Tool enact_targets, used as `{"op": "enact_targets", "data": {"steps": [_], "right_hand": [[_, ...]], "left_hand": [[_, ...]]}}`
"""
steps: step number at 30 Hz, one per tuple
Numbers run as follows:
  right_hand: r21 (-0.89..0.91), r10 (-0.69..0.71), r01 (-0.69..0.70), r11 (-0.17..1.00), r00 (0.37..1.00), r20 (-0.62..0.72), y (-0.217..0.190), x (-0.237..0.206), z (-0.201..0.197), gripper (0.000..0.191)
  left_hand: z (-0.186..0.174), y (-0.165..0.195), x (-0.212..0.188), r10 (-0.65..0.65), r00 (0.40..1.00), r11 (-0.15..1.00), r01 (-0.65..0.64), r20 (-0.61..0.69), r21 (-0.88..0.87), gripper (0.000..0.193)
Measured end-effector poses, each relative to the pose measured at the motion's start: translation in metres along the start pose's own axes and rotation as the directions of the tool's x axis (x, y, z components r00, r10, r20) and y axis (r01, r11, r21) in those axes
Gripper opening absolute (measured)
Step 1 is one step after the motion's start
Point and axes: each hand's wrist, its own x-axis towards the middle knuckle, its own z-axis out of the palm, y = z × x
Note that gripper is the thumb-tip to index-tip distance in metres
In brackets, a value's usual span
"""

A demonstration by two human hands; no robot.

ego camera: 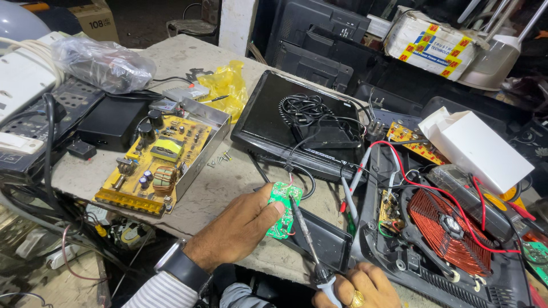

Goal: The person holds a green circuit board in one hand and uses a soldering iron with the other hand to solder wires and components onto the board. They briefly set the board down to tin the iron at a solder reel, then continue soldering different points on the board, at one point lifting a small transformer-like component from the board.

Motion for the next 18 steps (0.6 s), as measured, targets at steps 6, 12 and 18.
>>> {"op": "enact_targets", "data": {"steps": [6, 12, 18], "right_hand": [[0.224, 0.318, -0.287, 0.931, 0.941, -0.117, 0.006, 0.009, 0.000, 0.040], [0.204, 0.347, -0.337, 0.919, 0.938, -0.013, 0.000, 0.016, -0.014, 0.031], [0.424, 0.503, -0.450, 0.786, 0.864, -0.017, -0.006, -0.004, -0.005, 0.031]], "left_hand": [[0.002, 0.001, 0.001, 0.052, 0.999, 0.993, -0.052, 0.004, 0.106, 0.039], [0.002, 0.004, 0.002, 0.066, 0.998, 0.994, -0.065, -0.007, 0.082, 0.035], [0.005, 0.004, 0.002, 0.057, 0.998, 0.990, -0.051, -0.040, 0.131, 0.034]]}}
